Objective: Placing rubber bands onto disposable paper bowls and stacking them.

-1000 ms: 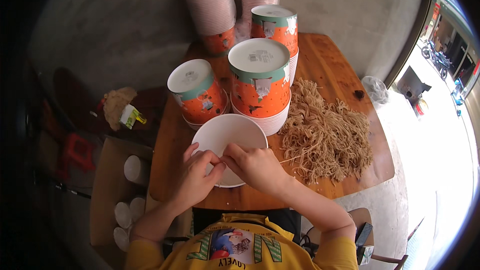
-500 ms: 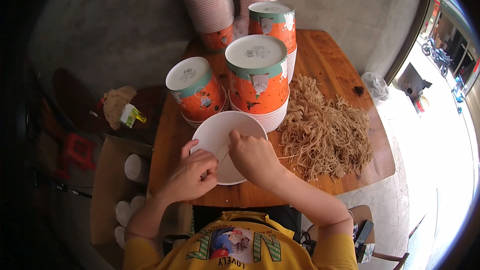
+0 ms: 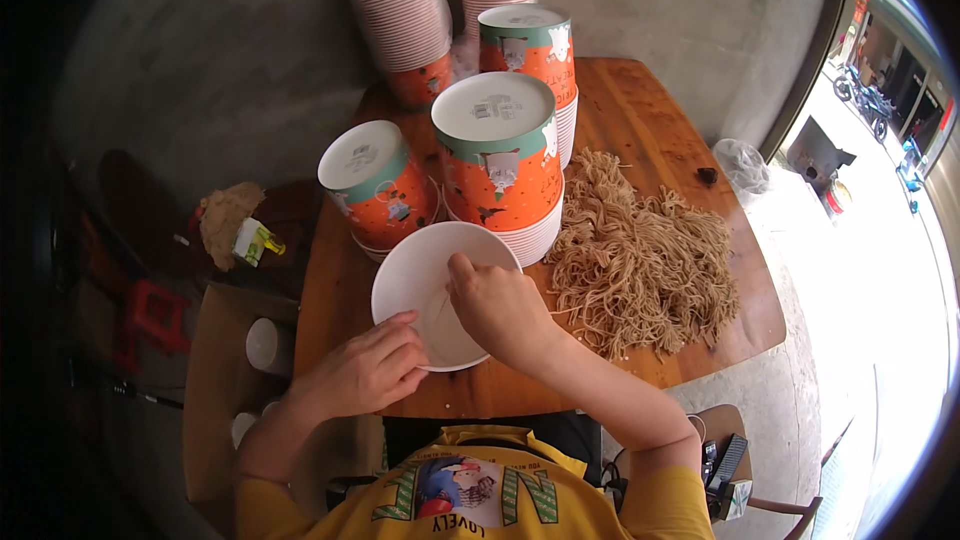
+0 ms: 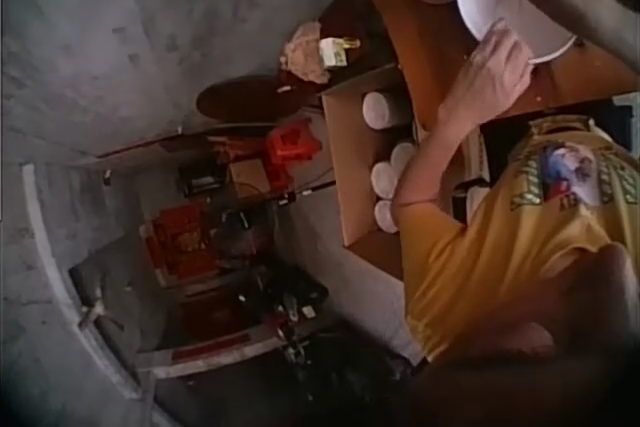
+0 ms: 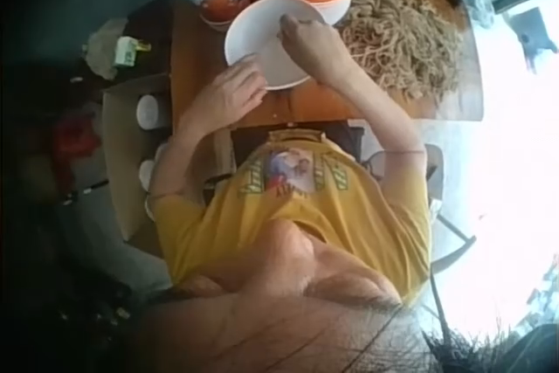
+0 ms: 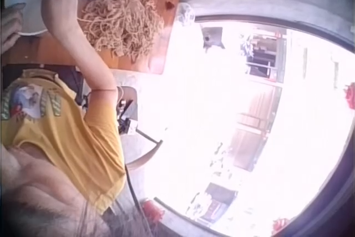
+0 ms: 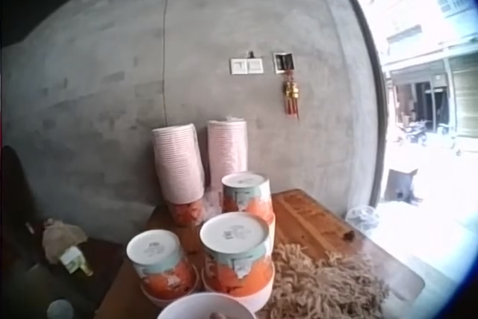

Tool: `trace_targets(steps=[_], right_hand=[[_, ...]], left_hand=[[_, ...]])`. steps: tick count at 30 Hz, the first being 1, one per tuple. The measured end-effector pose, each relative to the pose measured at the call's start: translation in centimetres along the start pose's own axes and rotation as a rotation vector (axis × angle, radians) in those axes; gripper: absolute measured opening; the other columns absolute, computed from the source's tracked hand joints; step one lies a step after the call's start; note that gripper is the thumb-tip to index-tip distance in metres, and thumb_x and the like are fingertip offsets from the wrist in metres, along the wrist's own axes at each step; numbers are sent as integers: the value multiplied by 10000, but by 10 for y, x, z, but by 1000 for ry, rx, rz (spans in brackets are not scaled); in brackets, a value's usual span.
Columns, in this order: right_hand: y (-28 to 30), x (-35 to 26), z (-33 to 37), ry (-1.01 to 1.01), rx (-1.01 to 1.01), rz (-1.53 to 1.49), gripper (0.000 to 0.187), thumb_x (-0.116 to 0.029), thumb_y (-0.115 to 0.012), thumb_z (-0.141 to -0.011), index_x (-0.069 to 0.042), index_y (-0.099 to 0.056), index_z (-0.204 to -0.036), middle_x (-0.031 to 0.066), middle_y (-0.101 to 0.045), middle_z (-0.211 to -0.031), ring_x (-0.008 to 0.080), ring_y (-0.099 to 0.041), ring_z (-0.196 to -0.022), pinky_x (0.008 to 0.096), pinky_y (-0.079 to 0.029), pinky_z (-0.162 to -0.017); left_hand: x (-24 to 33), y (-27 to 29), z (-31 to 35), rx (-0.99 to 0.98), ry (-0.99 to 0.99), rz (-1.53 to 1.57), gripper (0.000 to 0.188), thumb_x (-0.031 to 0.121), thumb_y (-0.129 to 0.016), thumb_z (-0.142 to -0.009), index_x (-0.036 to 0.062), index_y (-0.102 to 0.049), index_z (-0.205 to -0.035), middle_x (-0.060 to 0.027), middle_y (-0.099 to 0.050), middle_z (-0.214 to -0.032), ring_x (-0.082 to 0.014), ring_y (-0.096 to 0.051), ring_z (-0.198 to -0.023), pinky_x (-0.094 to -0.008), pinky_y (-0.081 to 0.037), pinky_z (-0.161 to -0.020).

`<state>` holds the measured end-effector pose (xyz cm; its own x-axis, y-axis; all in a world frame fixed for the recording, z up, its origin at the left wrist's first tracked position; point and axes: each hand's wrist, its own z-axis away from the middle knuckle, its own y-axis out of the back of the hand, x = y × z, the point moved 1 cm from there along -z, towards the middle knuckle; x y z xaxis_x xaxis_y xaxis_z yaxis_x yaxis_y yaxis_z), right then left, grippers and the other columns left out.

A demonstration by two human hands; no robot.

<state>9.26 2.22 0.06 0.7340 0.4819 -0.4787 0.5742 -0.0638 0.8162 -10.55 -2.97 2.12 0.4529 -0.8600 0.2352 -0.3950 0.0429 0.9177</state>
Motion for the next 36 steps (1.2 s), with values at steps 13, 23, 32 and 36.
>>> trace_targets(steps=[13, 23, 32, 36], right_hand=[[78, 92, 41, -168, 8, -1943, 106, -41, -471, -954, -10, -520, -1043, 138, -667, -949, 209, -711, -783, 286, -600, -567], [65, 109, 64, -167, 414, -1403, 103, -119, -530, -913, -42, -578, -865, 44, -559, -935, 96, -521, -726, 174, -396, -623], [32, 50, 45, -223, 209, -1615, 111, -157, -447, -924, -68, -492, -876, 15, -468, -689, 70, -319, -496, 203, -248, -454], [11, 36, 46, -231, 201, -1359, 174, -207, -496, -993, -74, -553, -897, -56, -487, -687, 14, -395, -566, 182, -282, -503]], left_hand=[[-54, 12, 25, 18, -124, -589, 73, 77, -607, -792, 92, -537, -806, -67, -590, -1077, -228, -526, -1211, -409, -410, -1077], [-12, 13, 1, 243, 310, 178, 328, 71, -670, -808, 50, -551, -1112, -153, -536, -1192, -324, -558, -1126, -416, -479, -923], [13, -11, -26, 95, 612, 532, 350, 54, -601, -838, 52, -527, -1180, -151, -657, -979, -287, -666, -858, -362, -528, -758], [0, 7, -8, 103, 722, 745, 338, -17, -547, -832, 33, -529, -1166, -79, -644, -979, -140, -623, -884, -292, -505, -792]])
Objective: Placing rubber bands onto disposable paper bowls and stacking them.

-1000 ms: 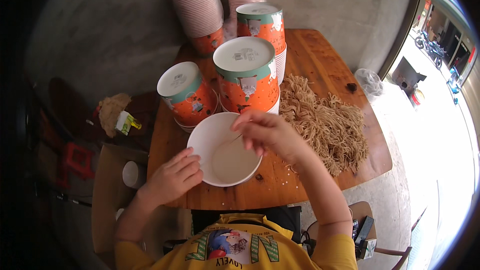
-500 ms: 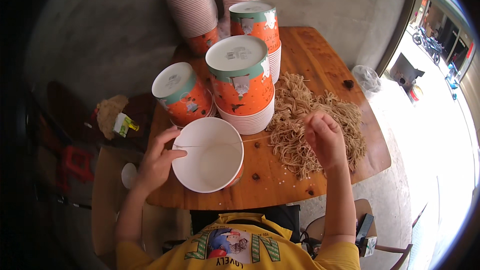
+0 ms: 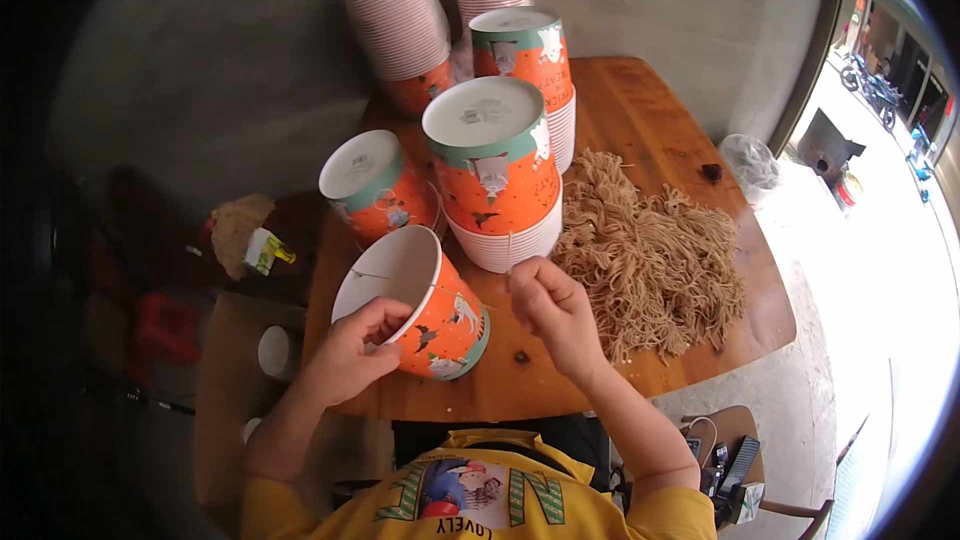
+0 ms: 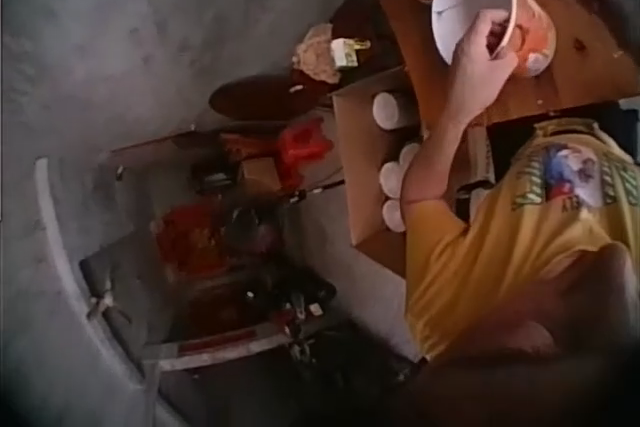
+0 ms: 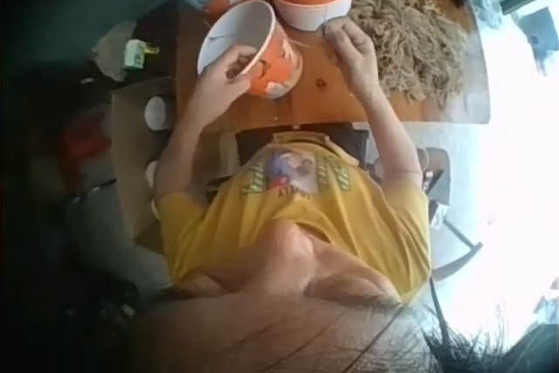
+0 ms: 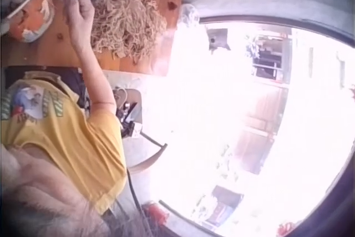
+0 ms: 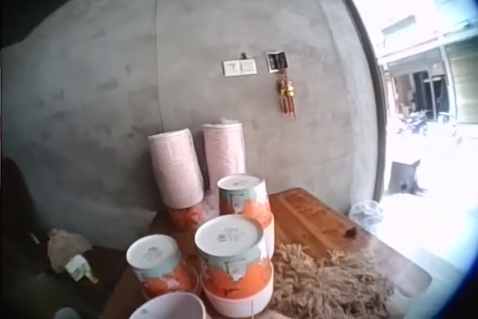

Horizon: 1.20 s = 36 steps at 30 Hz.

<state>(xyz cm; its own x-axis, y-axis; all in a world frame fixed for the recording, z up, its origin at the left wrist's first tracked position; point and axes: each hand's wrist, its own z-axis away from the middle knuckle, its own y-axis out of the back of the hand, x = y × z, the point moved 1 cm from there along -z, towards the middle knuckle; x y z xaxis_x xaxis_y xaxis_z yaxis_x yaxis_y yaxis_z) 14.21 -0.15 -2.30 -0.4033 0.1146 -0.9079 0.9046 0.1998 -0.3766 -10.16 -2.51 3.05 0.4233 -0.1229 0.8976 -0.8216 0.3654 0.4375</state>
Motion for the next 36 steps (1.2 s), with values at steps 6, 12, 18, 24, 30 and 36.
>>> trace_targets(steps=[6, 12, 18, 24, 30, 36], right_hand=[[-43, 0, -3, 167, -159, 436, 117, -79, -641, -906, -10, -659, -999, -14, -599, -730, 37, -516, -616, 217, -443, -557], [-61, 8, -5, 419, -163, 723, 100, -89, -713, -816, -49, -666, -895, 92, -630, -775, 230, -616, -636, 330, -506, -577], [-64, 14, -7, 628, -177, 775, 124, -81, -719, -783, -68, -659, -891, 79, -595, -864, 248, -624, -774, 353, -530, -644], [-65, 9, -7, 680, -201, 852, 152, -112, -723, -764, -91, -656, -898, 35, -623, -1034, 215, -607, -804, 339, -536, -666], [-61, 12, -6, 801, -256, 1011, 153, -133, -705, -751, -123, -652, -894, -15, -621, -1114, 192, -566, -835, 305, -525, -678], [-59, 14, 0, 798, -421, 820, 163, -99, -703, -773, -93, -634, -920, 29, -641, -1015, 198, -582, -767, 308, -517, -638]], left_hand=[[-9, 18, 6, 42, 41, 210, 374, -73, -507, -822, 9, -517, -1186, -29, -608, -1024, -77, -557, -897, -244, -466, -810], [-7, 27, 7, 40, 105, 327, 400, -47, -532, -845, 19, -513, -1239, -16, -601, -1074, -64, -557, -953, -236, -466, -824], [-7, 36, 6, -6, 131, 434, 384, -16, -559, -860, 31, -522, -1239, -8, -599, -1111, -69, -567, -991, -243, -469, -856], [-1, 36, 5, -48, 188, 503, 369, 18, -590, -834, 28, -538, -1200, -2, -600, -1085, -69, -568, -977, -248, -455, -892], [-1, 35, 3, -87, 181, 437, 348, -4, -587, -843, 36, -544, -1186, 3, -597, -1068, -59, -567, -961, -233, -463, -870], [0, 27, -1, -107, 141, 364, 298, -14, -565, -850, 48, -558, -1141, 15, -601, -1001, -56, -563, -913, -233, -472, -821]])
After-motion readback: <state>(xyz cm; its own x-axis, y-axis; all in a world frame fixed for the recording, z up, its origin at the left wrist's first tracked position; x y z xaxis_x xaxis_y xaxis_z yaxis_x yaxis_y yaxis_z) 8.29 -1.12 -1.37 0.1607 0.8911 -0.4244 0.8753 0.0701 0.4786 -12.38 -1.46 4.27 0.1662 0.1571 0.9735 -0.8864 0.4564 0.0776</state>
